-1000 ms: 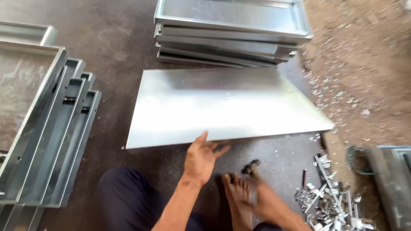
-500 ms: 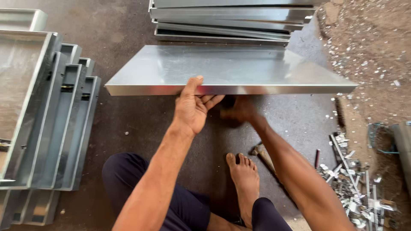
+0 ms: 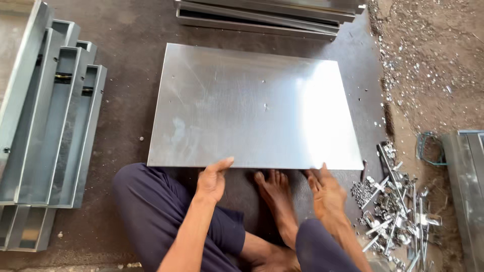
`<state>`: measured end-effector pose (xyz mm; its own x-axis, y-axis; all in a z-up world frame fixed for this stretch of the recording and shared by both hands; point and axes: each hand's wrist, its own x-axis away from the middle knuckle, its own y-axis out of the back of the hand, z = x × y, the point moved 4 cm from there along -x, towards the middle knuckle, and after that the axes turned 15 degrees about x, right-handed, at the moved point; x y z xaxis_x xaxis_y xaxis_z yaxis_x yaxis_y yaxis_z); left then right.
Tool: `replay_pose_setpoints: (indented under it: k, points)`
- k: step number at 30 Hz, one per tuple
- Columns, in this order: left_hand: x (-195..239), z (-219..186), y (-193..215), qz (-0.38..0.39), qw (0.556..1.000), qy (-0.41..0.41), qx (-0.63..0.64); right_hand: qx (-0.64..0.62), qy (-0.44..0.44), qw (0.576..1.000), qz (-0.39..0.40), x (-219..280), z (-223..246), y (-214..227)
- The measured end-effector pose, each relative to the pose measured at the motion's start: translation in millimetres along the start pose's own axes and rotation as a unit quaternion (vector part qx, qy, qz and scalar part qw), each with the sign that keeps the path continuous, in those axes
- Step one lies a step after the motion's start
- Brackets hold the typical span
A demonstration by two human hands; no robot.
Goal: The person sits on the floor and uses a hammer and a metal punch to mark and create holes in a metal plate, then attaches hinges and a latch to assemble a metal enclosure.
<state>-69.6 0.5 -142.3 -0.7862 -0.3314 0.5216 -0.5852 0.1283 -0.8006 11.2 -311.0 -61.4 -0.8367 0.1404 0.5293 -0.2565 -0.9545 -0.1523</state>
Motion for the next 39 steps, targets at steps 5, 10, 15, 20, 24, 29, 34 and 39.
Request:
replay_pose_setpoints:
  k: [5, 10, 15, 20, 24, 29, 34, 39]
  points:
    - [-54.0, 26.3, 58.0, 0.058, 0.995, 0.023, 0.083, 0.151, 0.02, 0.985, -0.081, -36.9, -13.5, 21.8]
    - [-41.6, 21.1, 35.1, 0.087, 0.993, 0.025, 0.076, 0.154, 0.035, 0.979, -0.127, -71.0, -19.6, 38.9]
    - [-7.9, 12.1, -13.8, 0.092, 0.995, 0.021, 0.037, 0.269, 0.069, 0.96, -0.034, -49.0, -9.4, 48.3]
    - [58.5, 26.9, 3.5, -0.054, 0.874, -0.033, -0.483, 0.524, 0.224, 0.811, -0.137, -45.0, 26.8, 137.5]
    - [110.1, 90.6, -24.4, 0.235, 0.638, 0.148, -0.718, 0.562, 0.285, 0.741, -0.23, -71.8, 49.9, 240.4]
    - [121.7, 130.0, -48.5, 0.302, 0.424, 0.132, -0.844, 0.626, 0.282, 0.695, -0.213, -112.6, 59.6, 277.1]
    - [105.0, 112.3, -104.9, 0.224, 0.453, 0.025, -0.863, 0.66, 0.331, 0.635, -0.225, -106.2, 78.1, 249.7]
    - [93.0, 140.9, -182.6, 0.347, 0.686, -0.087, -0.634, 0.578, 0.514, 0.625, -0.108, -53.3, 28.0, 166.4]
